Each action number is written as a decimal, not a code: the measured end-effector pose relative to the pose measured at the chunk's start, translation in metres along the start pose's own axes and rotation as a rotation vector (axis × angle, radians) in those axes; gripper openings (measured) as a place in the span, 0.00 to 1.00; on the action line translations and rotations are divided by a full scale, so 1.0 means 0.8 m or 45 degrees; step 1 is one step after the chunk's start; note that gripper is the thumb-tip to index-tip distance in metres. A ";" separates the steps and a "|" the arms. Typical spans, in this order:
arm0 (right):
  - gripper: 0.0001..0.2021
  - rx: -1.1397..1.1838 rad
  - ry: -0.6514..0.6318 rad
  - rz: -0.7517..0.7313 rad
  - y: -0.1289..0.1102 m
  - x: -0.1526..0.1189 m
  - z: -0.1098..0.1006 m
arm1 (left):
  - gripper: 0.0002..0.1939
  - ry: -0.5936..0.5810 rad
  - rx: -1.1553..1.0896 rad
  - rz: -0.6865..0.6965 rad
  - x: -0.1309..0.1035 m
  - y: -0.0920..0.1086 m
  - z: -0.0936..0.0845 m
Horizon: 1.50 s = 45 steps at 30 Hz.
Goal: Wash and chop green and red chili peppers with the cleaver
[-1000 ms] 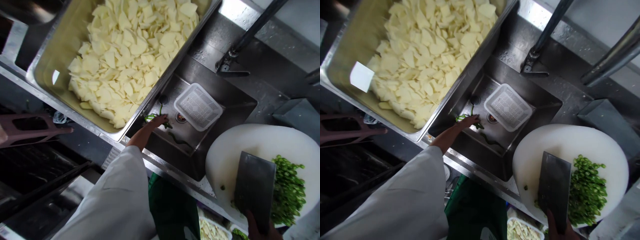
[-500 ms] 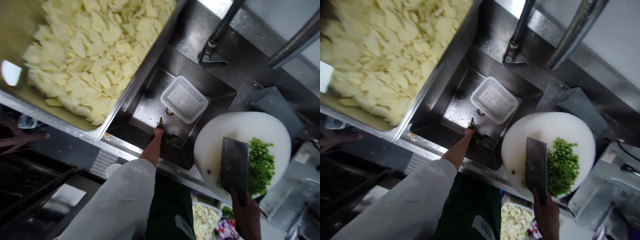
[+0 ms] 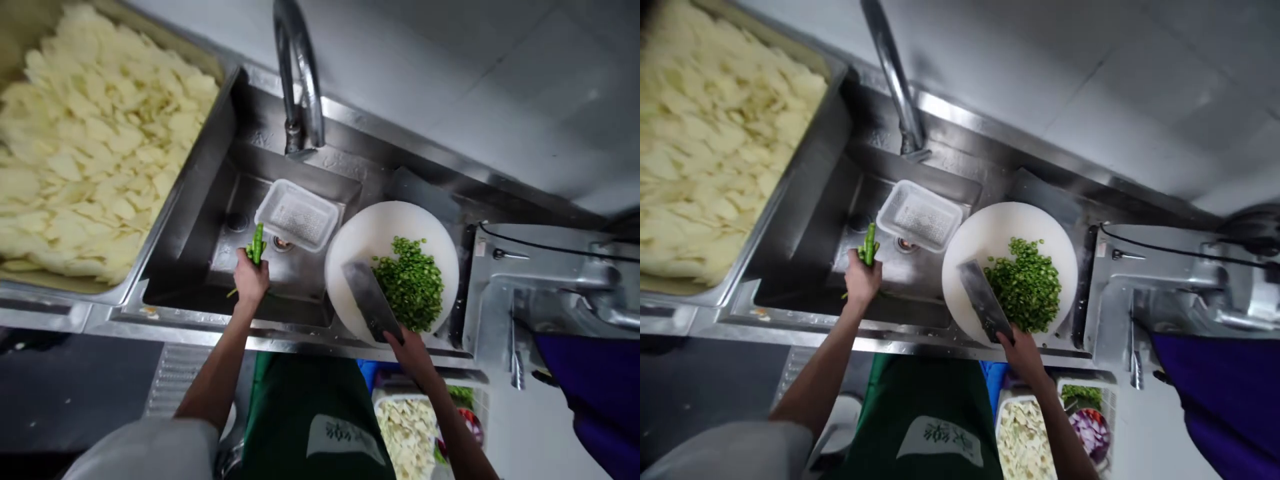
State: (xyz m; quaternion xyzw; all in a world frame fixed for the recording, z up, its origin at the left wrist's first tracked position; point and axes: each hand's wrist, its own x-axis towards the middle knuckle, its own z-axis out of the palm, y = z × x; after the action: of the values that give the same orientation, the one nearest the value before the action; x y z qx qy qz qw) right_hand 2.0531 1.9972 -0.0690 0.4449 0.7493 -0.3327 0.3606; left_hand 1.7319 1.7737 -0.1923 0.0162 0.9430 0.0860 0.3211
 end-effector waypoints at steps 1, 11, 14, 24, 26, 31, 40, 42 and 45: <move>0.16 0.010 0.056 0.008 0.008 0.002 -0.003 | 0.26 0.038 0.063 0.101 -0.023 0.016 -0.018; 0.15 -0.115 0.209 0.067 -0.004 -0.008 -0.012 | 0.31 -0.165 0.501 1.152 -0.210 0.181 0.064; 0.15 -0.133 0.175 0.088 -0.016 -0.011 -0.011 | 0.45 -0.097 0.395 1.169 -0.213 0.161 0.078; 0.12 -0.257 0.049 0.022 -0.042 -0.021 0.001 | 0.15 0.005 0.033 1.550 -0.171 0.090 0.095; 0.12 -0.259 0.073 0.036 -0.036 -0.020 -0.005 | 0.14 0.042 0.069 1.556 -0.167 0.094 0.100; 0.13 -0.207 0.128 0.097 -0.026 -0.019 -0.012 | 0.15 0.060 0.201 1.474 -0.165 0.130 0.101; 0.12 -0.139 0.130 0.118 -0.031 -0.018 -0.008 | 0.12 -0.012 0.144 1.578 -0.194 0.129 0.082; 0.12 -0.133 0.129 0.132 -0.032 -0.018 -0.010 | 0.12 -0.067 0.145 1.566 -0.192 0.116 0.076; 0.13 -0.127 0.109 0.148 -0.034 -0.018 -0.012 | 0.12 -0.085 0.246 1.549 -0.175 0.115 0.067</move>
State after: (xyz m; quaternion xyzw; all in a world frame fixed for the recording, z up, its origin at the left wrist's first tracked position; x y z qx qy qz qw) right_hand 2.0312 1.9885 -0.0468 0.4828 0.7526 -0.2542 0.3685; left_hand 1.8734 1.8605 -0.1342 0.5829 0.7578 0.1672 0.2410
